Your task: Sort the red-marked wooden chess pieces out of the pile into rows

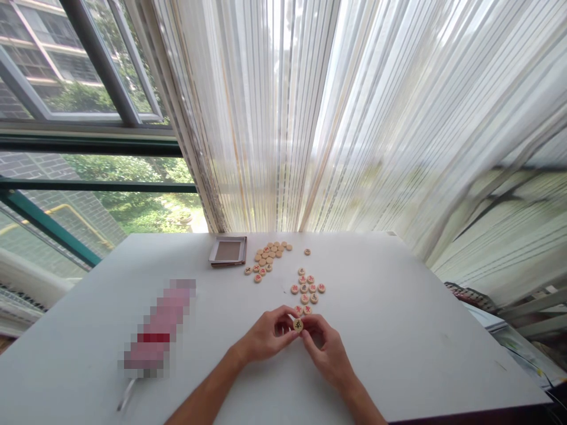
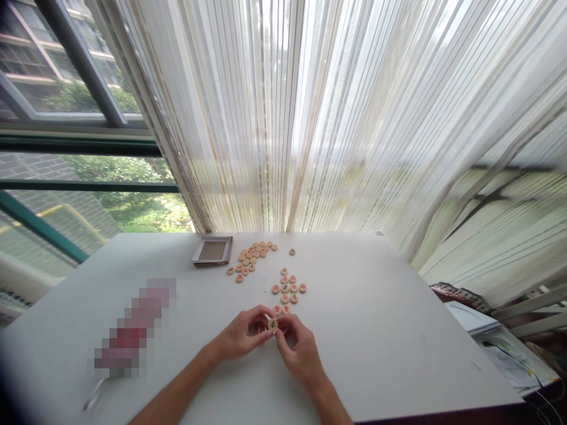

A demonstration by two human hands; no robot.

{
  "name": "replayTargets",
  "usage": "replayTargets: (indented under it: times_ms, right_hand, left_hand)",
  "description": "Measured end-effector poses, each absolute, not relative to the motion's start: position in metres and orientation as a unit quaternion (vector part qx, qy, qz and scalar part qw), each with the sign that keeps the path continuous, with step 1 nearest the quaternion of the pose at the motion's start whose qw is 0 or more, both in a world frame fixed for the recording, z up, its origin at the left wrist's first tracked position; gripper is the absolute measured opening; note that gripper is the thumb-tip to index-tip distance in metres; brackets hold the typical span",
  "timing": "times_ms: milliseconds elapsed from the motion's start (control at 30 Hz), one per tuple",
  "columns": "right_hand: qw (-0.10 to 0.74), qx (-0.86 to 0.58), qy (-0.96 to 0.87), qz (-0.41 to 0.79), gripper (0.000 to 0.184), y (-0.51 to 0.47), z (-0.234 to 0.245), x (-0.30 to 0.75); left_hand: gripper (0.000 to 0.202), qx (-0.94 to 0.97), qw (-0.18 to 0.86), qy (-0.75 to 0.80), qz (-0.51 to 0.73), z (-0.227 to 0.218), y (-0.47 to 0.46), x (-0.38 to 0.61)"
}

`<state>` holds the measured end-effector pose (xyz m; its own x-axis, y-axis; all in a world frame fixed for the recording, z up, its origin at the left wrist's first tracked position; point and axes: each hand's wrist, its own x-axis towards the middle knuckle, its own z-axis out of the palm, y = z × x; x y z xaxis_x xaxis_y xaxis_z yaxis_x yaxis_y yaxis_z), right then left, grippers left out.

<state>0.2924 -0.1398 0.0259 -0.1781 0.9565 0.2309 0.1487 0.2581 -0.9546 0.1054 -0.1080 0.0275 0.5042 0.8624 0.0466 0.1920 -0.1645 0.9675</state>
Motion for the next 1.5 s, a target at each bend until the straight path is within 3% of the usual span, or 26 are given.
replayTargets:
  times_ms: [1500]
  right_hand:
    - [0.437,-0.437,-0.659,0.428,0.015,-0.14,0.031,0.296]
  left_hand:
    - [0.026,0.662,0.551,0.391,0.325,0.019,-0.107,0.107]
